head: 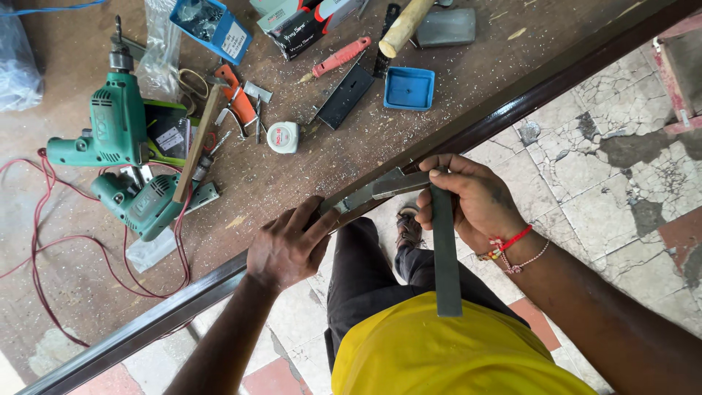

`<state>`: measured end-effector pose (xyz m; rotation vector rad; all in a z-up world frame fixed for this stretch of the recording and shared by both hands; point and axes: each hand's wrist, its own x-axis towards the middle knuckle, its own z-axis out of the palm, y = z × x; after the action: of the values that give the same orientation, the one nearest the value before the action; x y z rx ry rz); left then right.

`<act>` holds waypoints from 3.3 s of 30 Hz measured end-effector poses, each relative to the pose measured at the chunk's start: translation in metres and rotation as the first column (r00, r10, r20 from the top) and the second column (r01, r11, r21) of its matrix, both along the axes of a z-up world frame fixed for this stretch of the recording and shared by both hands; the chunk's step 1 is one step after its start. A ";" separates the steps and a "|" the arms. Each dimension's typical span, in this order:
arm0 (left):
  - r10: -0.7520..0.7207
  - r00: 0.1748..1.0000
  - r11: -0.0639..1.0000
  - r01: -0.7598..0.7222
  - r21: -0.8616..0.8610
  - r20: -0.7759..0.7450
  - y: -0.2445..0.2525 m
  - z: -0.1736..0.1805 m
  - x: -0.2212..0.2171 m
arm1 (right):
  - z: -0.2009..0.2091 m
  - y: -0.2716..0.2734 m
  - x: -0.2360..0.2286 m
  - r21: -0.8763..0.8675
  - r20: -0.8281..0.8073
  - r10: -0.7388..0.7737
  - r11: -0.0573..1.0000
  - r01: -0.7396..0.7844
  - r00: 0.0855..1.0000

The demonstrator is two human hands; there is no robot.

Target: The person aligns a metal bracket on a long metal bar and uses a hammer to tap it into place. They then use a small metal file to smooth the edges of the bracket and bar, and finally use a small hammer to further adjust the fit.

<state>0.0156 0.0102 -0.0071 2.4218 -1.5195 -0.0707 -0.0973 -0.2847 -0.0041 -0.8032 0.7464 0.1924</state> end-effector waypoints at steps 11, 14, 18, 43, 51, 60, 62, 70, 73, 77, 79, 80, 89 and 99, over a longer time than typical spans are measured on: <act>0.004 0.999 0.997 -0.001 -0.078 0.039 0.005 -0.012 0.000 | -0.015 0.013 -0.009 0.140 0.069 -0.136 0.982 0.125 0.988; 0.018 1.000 1.000 -0.017 -0.011 0.011 0.004 -0.012 -0.003 | -0.014 0.013 -0.012 0.159 0.073 -0.155 0.977 0.142 0.985; 0.012 1.000 1.000 -0.012 0.002 0.011 0.001 -0.009 -0.001 | 0.001 0.011 -0.012 0.135 0.124 -0.148 0.982 0.131 0.981; 0.344 0.937 0.939 -0.345 0.005 0.059 -0.003 0.000 -0.008 | -0.067 0.025 0.209 -0.883 0.233 0.257 0.461 0.093 0.938; 0.378 0.925 0.919 -0.381 0.102 0.047 -0.004 0.004 -0.012 | 0.016 0.070 0.029 -0.991 0.074 0.734 -0.022 0.132 0.676; 0.381 0.924 0.914 -0.383 0.132 0.045 -0.004 -0.003 -0.009 | 0.016 0.081 0.030 -0.998 -0.020 0.736 0.026 -0.058 0.677; 0.388 0.920 0.909 -0.391 0.146 0.052 -0.003 -0.003 -0.011 | 0.008 0.084 0.028 -0.987 -0.084 0.747 0.029 -0.158 0.660; 0.386 0.922 0.901 -0.385 0.202 0.034 -0.001 -0.005 -0.010 | -0.011 0.080 0.035 -0.862 -0.122 0.681 0.287 -0.417 0.722; 0.388 0.921 0.904 -0.387 0.181 0.031 -0.002 -0.004 -0.007 | -0.008 0.079 0.040 -0.879 -0.117 0.670 0.274 -0.390 0.733; 0.386 0.921 0.917 -0.389 0.089 0.051 0.000 -0.001 -0.009 | -0.008 0.077 0.041 -0.785 -0.261 0.691 0.255 -0.565 0.674; 0.372 0.928 0.921 -0.369 0.120 0.002 0.000 -0.001 -0.010 | -0.011 0.075 0.038 -0.840 -0.204 0.648 0.270 -0.472 0.733; 0.368 0.930 0.922 -0.362 0.135 -0.021 -0.001 -0.001 -0.011 | -0.013 0.074 0.037 -0.864 -0.171 0.629 0.273 -0.422 0.758; 0.311 0.950 0.949 -0.308 0.071 -0.025 -0.002 0.000 -0.007 | -0.032 0.087 0.040 -0.941 -0.214 0.671 0.053 -0.334 0.710; 0.179 0.982 0.981 -0.172 -0.086 0.069 0.004 0.005 -0.020 | -0.032 0.090 0.036 -0.951 -0.160 0.667 0.094 -0.294 0.728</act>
<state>-0.0042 0.0141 -0.0024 2.5081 -1.3050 0.1179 -0.0612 -0.1943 -0.0360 -2.2715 0.1187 0.2018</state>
